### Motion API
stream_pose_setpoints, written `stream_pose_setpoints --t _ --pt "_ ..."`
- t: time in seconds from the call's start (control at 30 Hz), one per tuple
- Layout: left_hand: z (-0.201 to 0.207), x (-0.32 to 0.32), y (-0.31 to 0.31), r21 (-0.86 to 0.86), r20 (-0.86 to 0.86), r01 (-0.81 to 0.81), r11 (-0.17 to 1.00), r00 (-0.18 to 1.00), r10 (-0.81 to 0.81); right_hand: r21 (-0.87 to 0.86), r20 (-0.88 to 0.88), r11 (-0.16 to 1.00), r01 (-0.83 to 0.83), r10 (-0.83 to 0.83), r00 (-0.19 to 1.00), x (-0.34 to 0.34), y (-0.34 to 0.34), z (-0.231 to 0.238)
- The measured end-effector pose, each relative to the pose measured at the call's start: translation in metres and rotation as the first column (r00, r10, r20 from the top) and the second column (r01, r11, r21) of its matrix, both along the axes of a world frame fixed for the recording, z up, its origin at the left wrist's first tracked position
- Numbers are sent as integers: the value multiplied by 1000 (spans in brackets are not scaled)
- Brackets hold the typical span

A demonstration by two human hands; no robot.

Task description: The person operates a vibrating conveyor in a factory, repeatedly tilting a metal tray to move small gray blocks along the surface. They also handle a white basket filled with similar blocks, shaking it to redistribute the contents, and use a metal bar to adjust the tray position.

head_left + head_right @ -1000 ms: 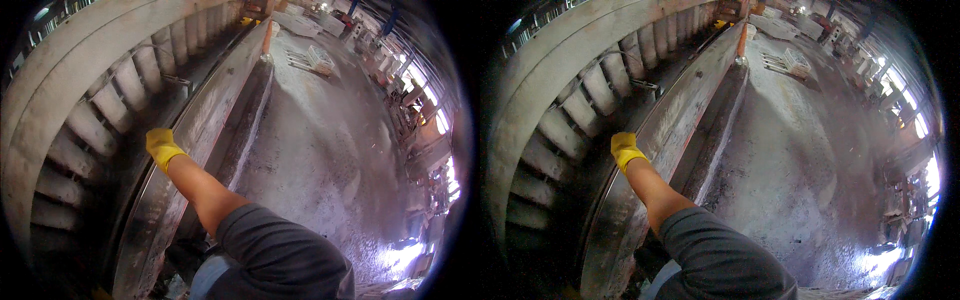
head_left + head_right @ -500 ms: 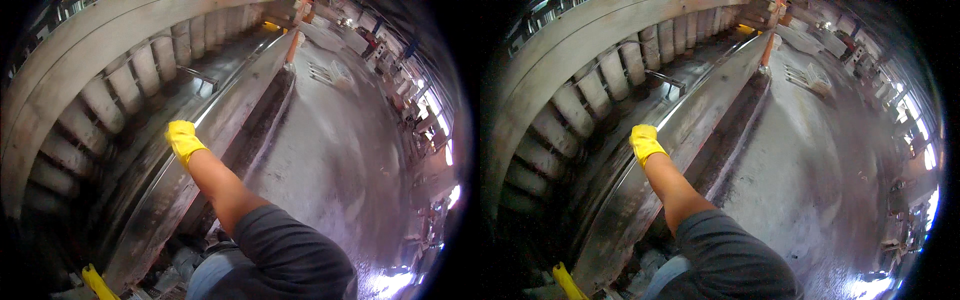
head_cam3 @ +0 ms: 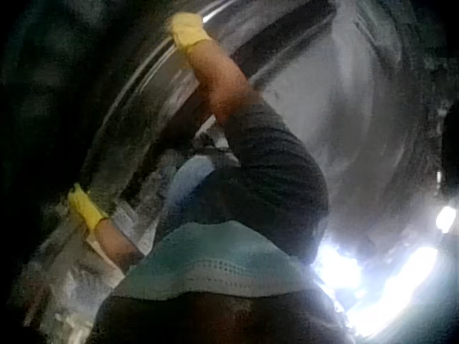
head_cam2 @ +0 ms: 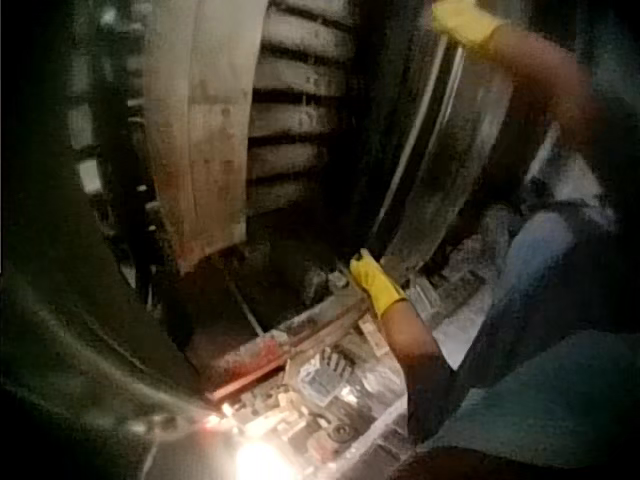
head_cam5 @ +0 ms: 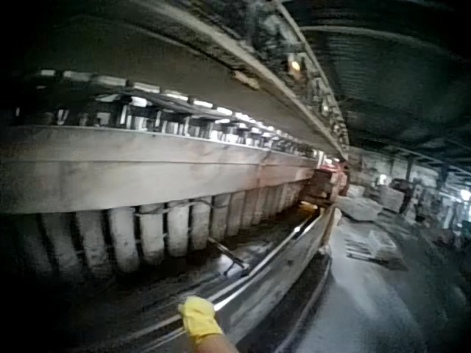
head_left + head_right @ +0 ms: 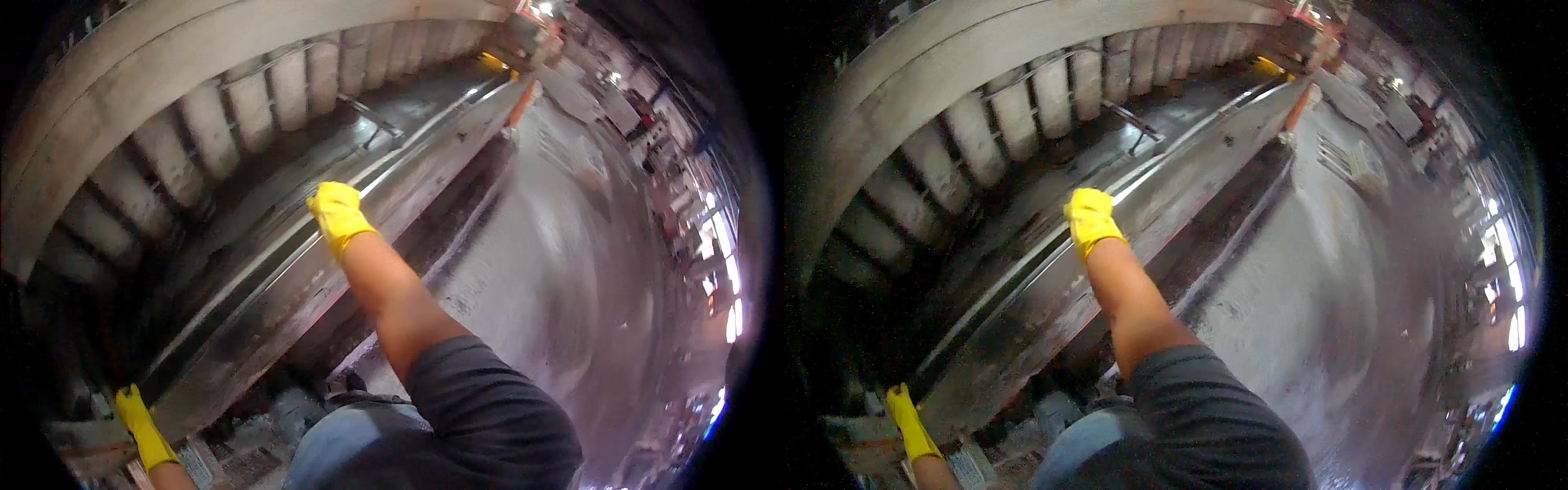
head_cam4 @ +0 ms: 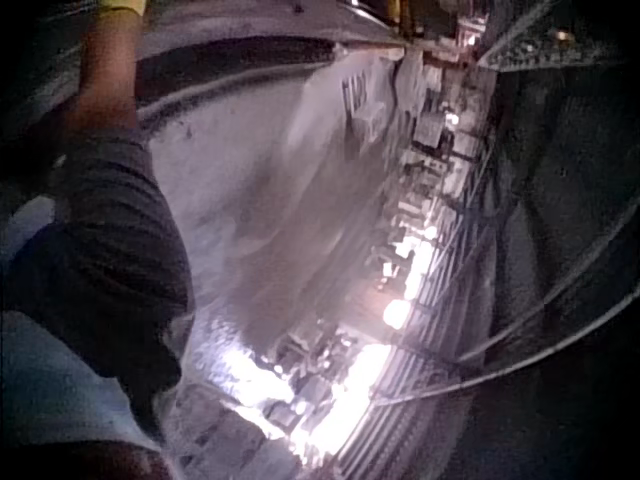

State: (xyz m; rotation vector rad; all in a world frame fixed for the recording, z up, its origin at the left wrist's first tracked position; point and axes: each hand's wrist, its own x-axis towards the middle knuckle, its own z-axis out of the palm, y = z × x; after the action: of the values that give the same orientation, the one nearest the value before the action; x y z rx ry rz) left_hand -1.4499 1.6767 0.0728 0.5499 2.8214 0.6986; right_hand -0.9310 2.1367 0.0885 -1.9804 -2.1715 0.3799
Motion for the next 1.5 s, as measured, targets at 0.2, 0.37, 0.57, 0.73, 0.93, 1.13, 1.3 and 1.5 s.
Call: stream_pose_setpoints --t 0.2,0.37,0.57,0.73,0.93,1.13,1.3,1.5 --pt "-13 -14 -11 10 -4 10 1000 1000 -10 187 -63 970 -154 168 984 11 -16 2" --pt "15 22 2 -187 -202 -15 982 979 -23 60 126 997 -39 31 991 11 -5 0" --pt "-1 8 -9 -240 -252 -62 969 968 -1 -189 124 982 10 13 992 -1 9 9" --pt "11 17 -13 -211 -259 -86 974 965 29 -168 154 986 12 14 988 -4 8 11" --pt "9 17 -9 -230 -281 -74 970 960 6 -160 129 987 22 -1 992 -1 12 7" --pt "-1 12 -14 -162 -279 -104 981 959 55 -192 47 981 22 -14 999 -10 -2 20" --pt "10 21 -7 -195 -262 -98 976 964 44 -219 36 975 38 -31 999 -12 -13 34" --pt "10 21 -5 -214 -249 -95 972 968 40 -118 112 993 -29 43 993 5 9 8"
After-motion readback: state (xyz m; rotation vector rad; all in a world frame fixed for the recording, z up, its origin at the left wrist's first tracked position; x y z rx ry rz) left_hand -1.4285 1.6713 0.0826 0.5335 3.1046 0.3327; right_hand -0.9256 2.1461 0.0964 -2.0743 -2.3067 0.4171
